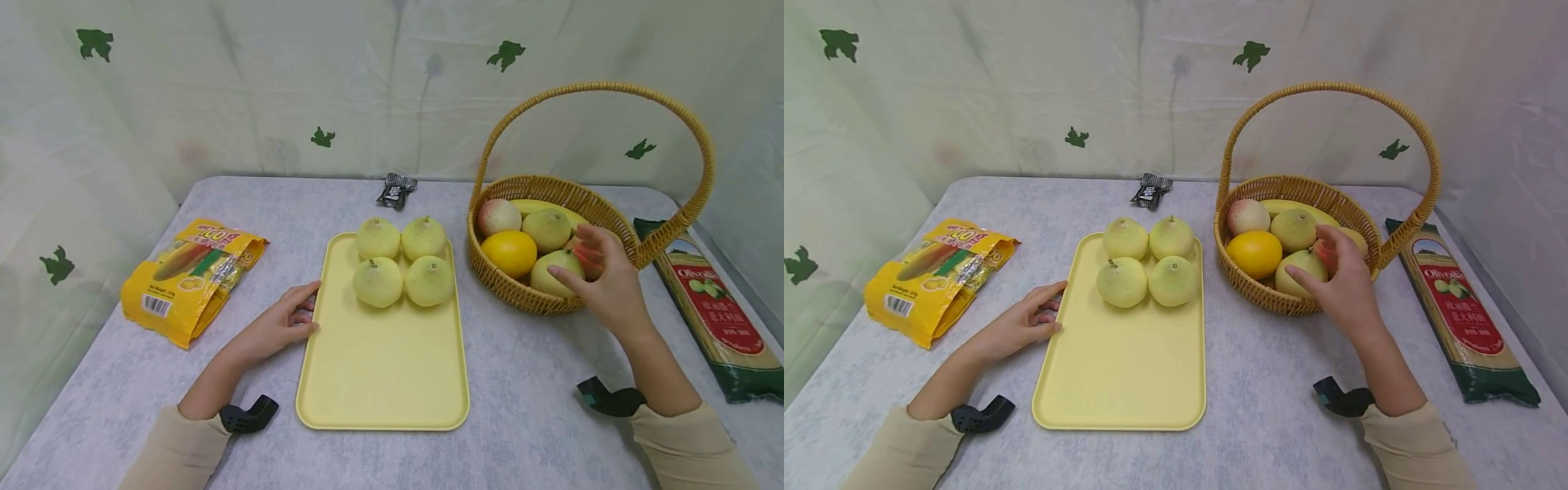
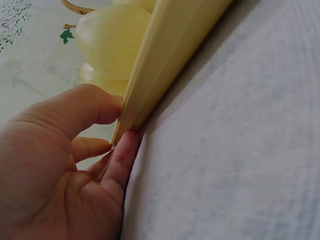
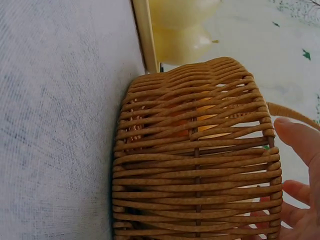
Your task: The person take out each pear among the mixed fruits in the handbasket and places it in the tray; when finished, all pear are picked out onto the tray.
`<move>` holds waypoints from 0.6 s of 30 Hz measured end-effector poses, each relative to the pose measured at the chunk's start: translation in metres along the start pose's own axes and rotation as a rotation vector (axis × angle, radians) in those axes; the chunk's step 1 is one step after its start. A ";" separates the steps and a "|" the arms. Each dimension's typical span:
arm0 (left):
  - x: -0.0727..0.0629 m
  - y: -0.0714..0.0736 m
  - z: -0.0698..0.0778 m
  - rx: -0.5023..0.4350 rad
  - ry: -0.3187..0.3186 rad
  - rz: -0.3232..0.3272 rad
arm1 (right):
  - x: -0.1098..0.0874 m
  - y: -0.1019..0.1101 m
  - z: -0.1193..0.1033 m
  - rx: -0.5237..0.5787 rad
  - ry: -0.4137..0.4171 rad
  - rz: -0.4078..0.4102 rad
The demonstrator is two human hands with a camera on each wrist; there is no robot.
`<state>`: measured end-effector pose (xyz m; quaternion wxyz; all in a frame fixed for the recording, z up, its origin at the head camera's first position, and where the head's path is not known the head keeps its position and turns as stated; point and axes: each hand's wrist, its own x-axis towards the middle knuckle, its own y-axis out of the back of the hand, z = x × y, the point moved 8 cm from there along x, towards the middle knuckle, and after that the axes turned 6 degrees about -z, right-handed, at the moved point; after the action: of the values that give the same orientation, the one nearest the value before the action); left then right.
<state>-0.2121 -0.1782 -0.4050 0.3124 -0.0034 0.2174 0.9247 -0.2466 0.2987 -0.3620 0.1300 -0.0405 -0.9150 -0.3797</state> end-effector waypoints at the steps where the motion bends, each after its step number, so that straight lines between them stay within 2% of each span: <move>1: 0.000 0.000 0.000 -0.002 0.003 0.001 | 0.001 -0.001 0.003 -0.010 0.000 -0.001; 7: 0.000 0.000 -0.001 -0.002 0.010 0.003 | 0.003 -0.004 0.019 -0.079 -0.010 -0.002; 18: 0.001 0.000 0.000 -0.002 0.009 0.005 | 0.003 -0.009 0.023 -0.089 -0.064 -0.091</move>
<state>-0.2128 -0.1780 -0.4047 0.3090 -0.0073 0.2181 0.9257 -0.2556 0.3084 -0.3830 0.0813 -0.0168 -0.9018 -0.4240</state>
